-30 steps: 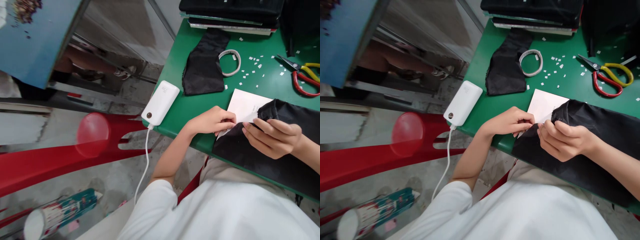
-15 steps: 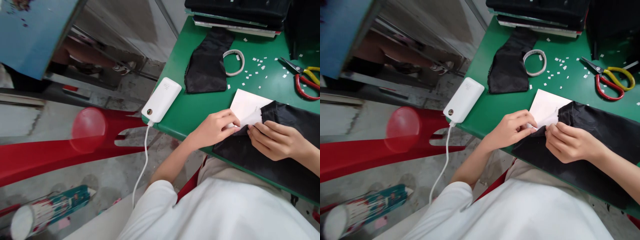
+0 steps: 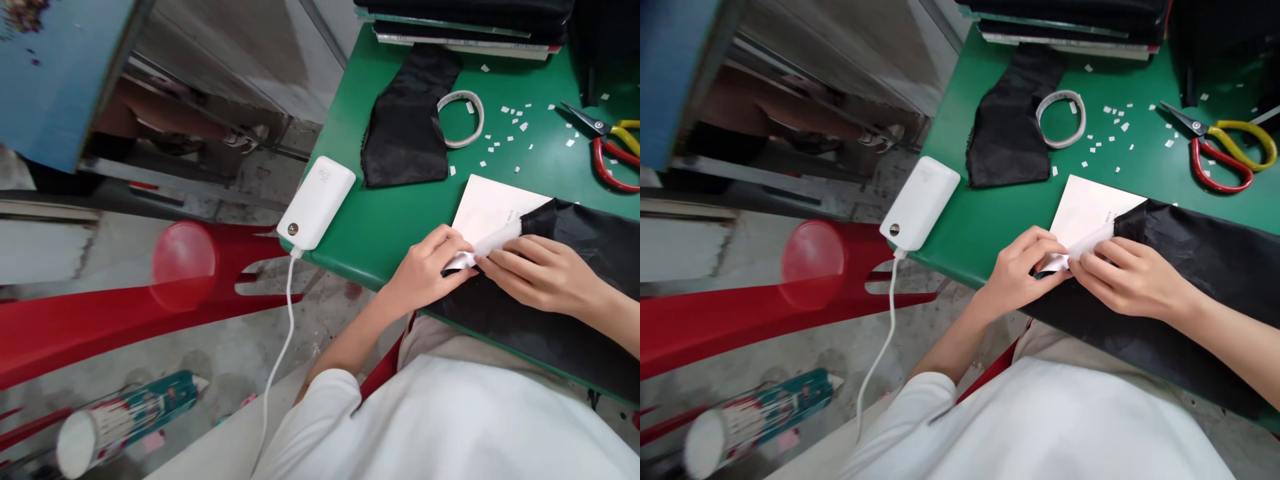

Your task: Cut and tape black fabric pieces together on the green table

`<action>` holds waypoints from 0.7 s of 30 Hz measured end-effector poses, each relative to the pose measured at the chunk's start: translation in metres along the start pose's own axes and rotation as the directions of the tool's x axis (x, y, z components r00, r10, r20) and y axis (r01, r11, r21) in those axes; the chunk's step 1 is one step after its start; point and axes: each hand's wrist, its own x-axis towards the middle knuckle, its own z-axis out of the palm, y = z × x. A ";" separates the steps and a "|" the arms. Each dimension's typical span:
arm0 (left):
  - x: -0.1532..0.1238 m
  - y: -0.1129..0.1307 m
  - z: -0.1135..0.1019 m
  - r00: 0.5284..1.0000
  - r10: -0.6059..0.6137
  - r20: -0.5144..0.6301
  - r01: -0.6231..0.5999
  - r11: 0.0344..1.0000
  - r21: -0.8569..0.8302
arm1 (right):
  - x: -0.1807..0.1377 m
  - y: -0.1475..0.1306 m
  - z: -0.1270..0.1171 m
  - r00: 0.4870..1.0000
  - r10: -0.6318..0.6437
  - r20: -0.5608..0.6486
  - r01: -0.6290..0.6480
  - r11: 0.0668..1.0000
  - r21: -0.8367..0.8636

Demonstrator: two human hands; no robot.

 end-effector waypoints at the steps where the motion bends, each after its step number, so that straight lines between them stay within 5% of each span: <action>1: 0.000 -0.001 0.000 1.000 0.008 -0.009 -0.008 1.000 0.004 | 0.001 0.000 0.001 0.999 0.025 0.021 -0.025 1.000 0.006; 11: -0.006 -0.007 0.002 0.957 0.286 -0.042 -0.269 0.936 0.228 | -0.001 0.000 0.004 0.998 0.053 0.044 -0.057 0.993 0.105; 21: 0.001 -0.002 -0.003 0.905 0.425 0.021 -0.399 0.832 0.385 | -0.002 -0.001 0.006 0.996 0.078 0.050 -0.085 0.986 0.144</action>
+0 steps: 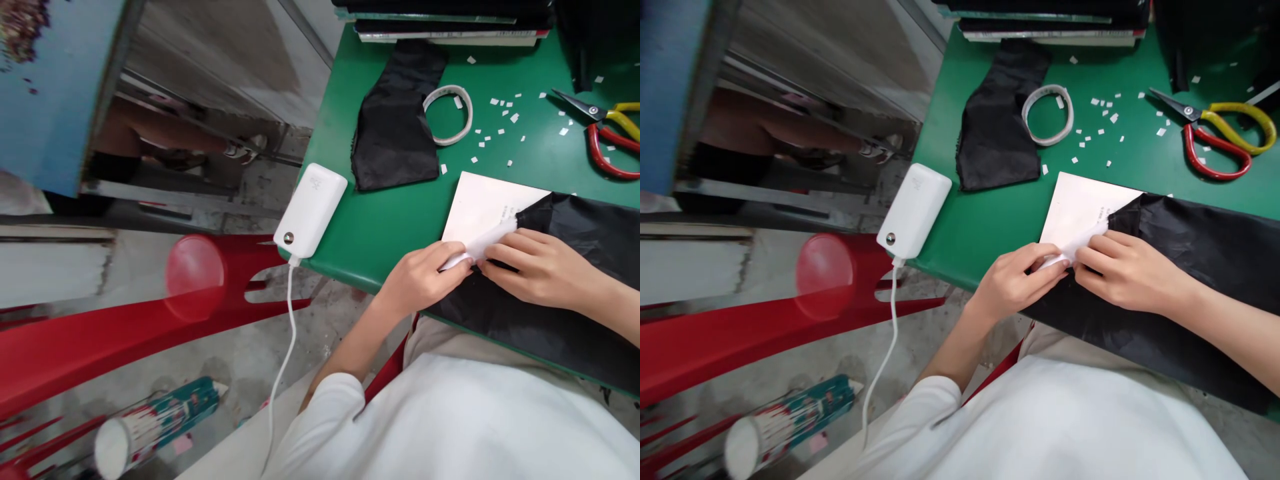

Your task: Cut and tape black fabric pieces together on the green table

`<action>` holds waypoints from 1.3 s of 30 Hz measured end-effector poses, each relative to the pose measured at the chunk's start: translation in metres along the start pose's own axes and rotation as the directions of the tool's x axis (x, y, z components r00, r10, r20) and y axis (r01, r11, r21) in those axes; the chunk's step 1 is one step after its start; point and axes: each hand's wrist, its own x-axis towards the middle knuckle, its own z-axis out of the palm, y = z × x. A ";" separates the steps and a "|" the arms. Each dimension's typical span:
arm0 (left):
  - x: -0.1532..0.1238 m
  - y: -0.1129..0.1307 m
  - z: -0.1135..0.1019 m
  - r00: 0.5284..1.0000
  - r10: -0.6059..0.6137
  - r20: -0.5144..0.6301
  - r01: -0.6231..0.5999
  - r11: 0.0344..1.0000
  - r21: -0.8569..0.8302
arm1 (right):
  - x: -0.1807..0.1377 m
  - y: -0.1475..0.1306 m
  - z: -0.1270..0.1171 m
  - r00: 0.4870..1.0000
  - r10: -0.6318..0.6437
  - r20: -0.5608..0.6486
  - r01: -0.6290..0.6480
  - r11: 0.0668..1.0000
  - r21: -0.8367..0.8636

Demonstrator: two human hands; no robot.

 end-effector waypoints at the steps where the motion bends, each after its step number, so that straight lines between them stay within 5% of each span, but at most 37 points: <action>1: 0.000 0.000 0.001 1.000 0.006 -0.012 -0.006 1.000 0.002 | 0.000 0.000 0.000 1.000 0.001 0.003 -0.001 1.000 0.001; 39: -0.010 -0.003 0.012 0.992 -0.088 -0.085 0.071 0.980 -0.185 | -0.001 0.000 0.002 1.000 0.018 0.001 -0.018 1.000 0.015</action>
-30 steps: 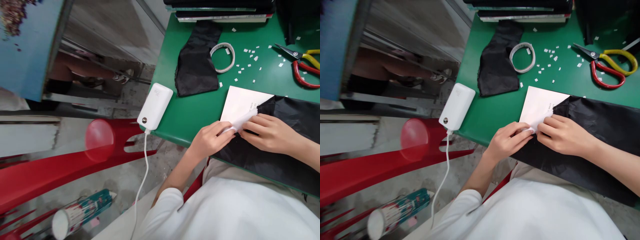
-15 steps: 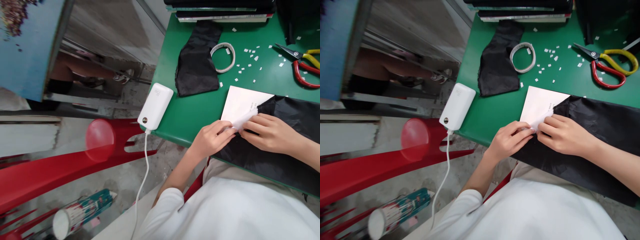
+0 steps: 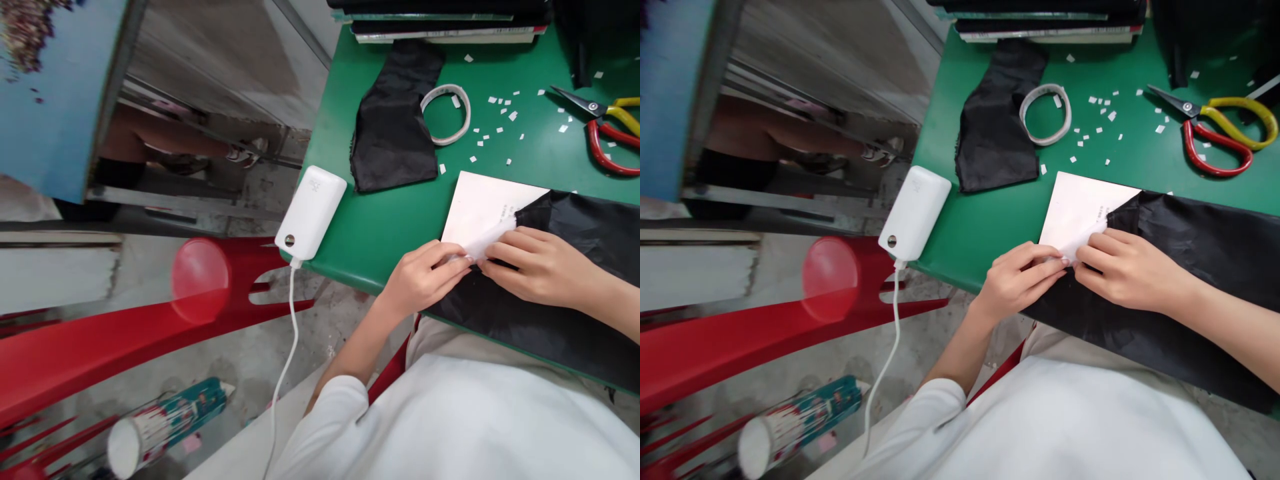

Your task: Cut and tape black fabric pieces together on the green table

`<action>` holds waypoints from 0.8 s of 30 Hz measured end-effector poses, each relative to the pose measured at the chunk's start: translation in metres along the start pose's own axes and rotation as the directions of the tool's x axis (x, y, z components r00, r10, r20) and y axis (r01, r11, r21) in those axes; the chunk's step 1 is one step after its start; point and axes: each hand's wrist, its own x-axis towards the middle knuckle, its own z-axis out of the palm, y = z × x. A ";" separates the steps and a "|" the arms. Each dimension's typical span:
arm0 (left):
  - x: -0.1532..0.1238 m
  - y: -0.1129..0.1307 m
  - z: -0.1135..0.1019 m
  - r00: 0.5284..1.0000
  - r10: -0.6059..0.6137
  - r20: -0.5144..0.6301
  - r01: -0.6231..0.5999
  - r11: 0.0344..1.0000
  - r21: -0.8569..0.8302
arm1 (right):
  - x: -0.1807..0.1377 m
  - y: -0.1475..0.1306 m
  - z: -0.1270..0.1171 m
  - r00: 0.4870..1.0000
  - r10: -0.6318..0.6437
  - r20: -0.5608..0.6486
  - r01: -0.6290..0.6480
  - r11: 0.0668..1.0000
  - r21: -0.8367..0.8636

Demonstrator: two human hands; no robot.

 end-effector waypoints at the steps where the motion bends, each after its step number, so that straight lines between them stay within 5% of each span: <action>1: 0.000 0.000 0.000 1.000 0.002 -0.005 -0.002 1.000 0.000 | 0.000 0.000 0.000 1.000 0.001 0.002 -0.001 1.000 -0.001; 24: 0.001 0.000 -0.002 1.000 -0.018 0.023 0.019 1.000 -0.022 | -0.001 0.001 0.000 1.000 0.000 0.004 0.000 1.000 -0.005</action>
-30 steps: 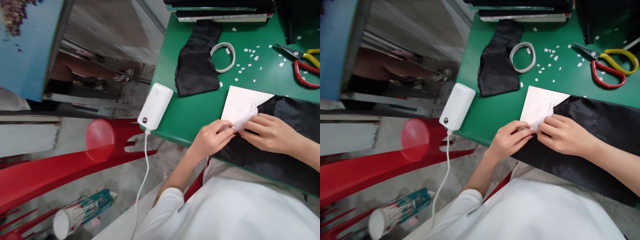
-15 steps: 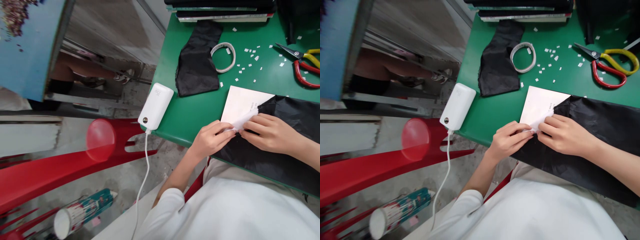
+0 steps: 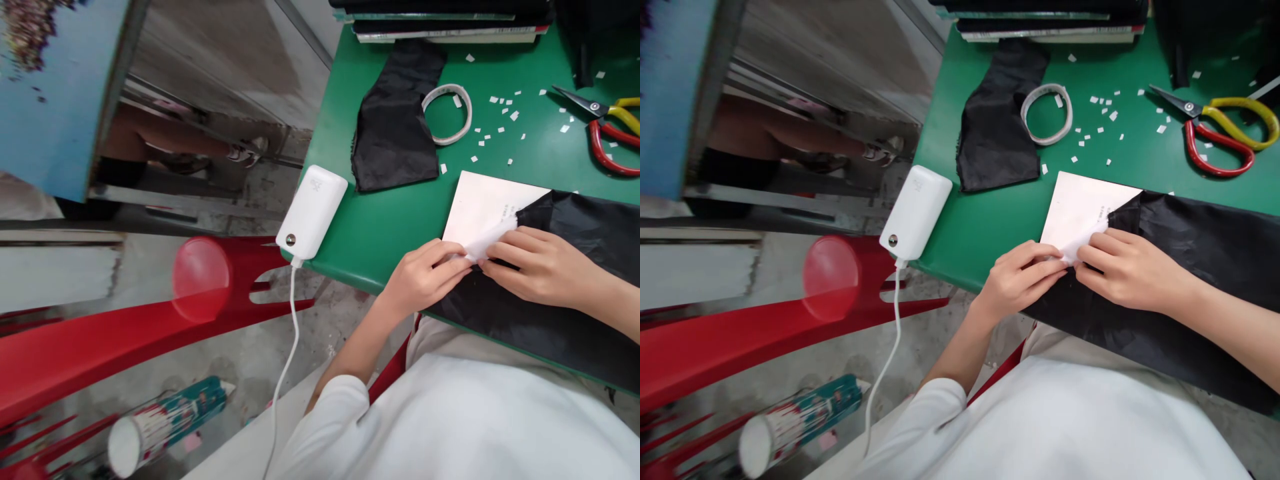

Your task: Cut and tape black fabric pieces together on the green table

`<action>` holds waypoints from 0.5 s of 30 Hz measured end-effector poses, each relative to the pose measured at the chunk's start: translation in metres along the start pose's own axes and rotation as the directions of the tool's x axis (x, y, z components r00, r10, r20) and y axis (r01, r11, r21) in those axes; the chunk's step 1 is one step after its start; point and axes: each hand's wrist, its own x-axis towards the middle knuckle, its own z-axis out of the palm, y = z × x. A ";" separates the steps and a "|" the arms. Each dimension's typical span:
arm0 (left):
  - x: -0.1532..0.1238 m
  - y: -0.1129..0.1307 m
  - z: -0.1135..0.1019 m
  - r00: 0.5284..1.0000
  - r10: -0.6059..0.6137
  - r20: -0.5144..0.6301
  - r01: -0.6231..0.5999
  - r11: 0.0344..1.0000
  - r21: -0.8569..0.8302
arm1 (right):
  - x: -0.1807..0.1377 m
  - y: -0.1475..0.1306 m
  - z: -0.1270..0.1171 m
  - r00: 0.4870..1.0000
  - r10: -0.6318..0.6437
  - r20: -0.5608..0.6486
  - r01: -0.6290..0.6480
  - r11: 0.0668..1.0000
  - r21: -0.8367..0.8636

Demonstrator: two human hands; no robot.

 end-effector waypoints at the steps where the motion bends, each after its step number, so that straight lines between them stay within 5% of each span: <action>1: 0.000 0.000 0.000 1.000 0.003 -0.006 -0.004 1.000 -0.015 | 0.000 0.000 0.000 1.000 0.001 0.001 -0.001 1.000 0.000; 15: -0.001 0.001 0.000 1.000 -0.022 0.004 0.021 0.999 0.034 | 0.000 0.000 0.000 1.000 -0.004 0.014 0.004 1.000 -0.016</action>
